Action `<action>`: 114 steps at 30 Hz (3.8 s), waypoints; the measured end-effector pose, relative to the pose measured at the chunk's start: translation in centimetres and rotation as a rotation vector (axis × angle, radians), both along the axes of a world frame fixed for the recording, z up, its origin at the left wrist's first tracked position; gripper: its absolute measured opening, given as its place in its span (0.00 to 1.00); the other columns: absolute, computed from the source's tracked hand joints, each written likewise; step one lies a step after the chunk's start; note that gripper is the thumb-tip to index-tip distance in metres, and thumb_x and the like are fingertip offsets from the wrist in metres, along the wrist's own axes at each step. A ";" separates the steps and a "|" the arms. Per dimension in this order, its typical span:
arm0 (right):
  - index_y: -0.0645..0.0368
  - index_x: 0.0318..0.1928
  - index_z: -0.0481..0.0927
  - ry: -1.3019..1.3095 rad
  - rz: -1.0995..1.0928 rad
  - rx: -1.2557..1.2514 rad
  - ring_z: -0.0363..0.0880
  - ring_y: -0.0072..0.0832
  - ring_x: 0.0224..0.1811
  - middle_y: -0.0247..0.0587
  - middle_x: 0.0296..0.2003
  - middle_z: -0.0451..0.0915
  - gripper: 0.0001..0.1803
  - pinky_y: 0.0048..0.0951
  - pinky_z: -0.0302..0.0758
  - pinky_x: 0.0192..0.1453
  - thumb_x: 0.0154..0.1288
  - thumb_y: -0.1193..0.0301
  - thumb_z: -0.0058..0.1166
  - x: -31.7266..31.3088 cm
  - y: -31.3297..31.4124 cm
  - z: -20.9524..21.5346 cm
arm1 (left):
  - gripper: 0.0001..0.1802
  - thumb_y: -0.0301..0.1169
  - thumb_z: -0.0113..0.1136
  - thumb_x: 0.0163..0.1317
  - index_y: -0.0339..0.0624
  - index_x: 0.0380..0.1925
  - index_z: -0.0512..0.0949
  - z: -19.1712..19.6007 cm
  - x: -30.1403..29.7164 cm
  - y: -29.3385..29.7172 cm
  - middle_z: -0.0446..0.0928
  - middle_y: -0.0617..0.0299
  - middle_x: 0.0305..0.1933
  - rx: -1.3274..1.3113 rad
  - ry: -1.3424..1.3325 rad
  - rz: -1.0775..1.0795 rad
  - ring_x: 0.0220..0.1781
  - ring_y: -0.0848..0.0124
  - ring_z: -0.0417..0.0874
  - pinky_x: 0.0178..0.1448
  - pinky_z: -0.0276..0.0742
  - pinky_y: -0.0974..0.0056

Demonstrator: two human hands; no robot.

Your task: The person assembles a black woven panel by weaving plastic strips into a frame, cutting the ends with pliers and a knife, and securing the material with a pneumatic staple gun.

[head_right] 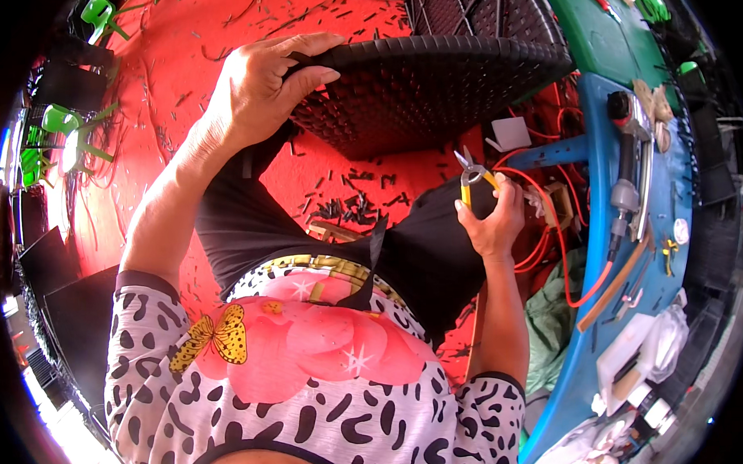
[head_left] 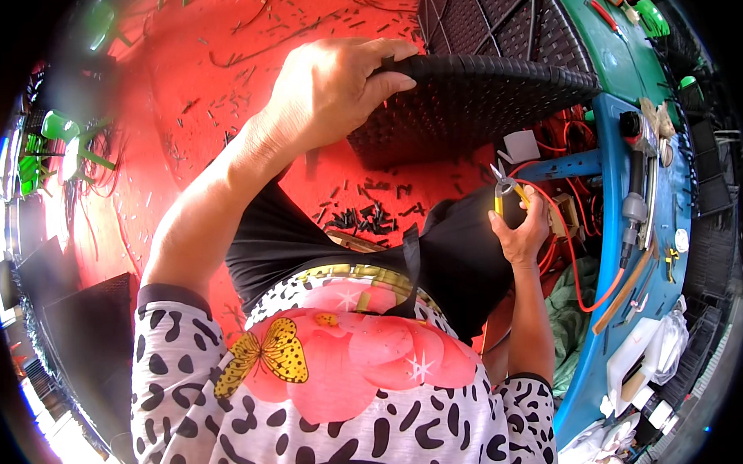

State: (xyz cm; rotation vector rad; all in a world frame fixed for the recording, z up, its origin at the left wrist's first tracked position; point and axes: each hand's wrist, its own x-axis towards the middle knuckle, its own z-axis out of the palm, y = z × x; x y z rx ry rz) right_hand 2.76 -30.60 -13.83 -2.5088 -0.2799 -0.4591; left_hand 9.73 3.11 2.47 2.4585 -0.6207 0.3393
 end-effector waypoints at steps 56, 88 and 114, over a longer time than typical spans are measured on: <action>0.61 0.51 0.73 -0.169 -0.345 0.111 0.75 0.32 0.46 0.41 0.43 0.75 0.34 0.32 0.71 0.54 0.43 0.61 0.71 -2.5 -7.7 9.9 | 0.26 0.25 0.67 0.49 0.35 0.52 0.74 -1.9 -0.3 2.0 0.78 0.52 0.46 -0.112 -0.056 -0.003 0.47 0.65 0.80 0.54 0.74 0.66; 0.61 0.30 0.80 -0.322 0.760 0.099 0.77 0.33 0.35 0.37 0.32 0.77 0.08 0.31 0.75 0.39 0.48 0.80 0.65 8.8 14.7 17.5 | 0.12 0.18 0.62 0.44 0.32 0.32 0.76 3.2 -7.4 1.8 0.77 0.51 0.36 -0.254 -0.677 -0.588 0.36 0.58 0.81 0.48 0.77 0.49; 0.66 0.34 0.79 -0.231 0.670 0.398 0.79 0.30 0.34 0.43 0.35 0.79 0.03 0.25 0.76 0.40 0.59 0.80 0.58 7.1 16.0 15.8 | 0.19 0.40 0.66 0.47 0.40 0.30 0.71 -0.9 -0.1 0.0 0.76 0.56 0.29 0.166 -0.230 0.018 0.35 0.55 0.81 0.38 0.74 0.53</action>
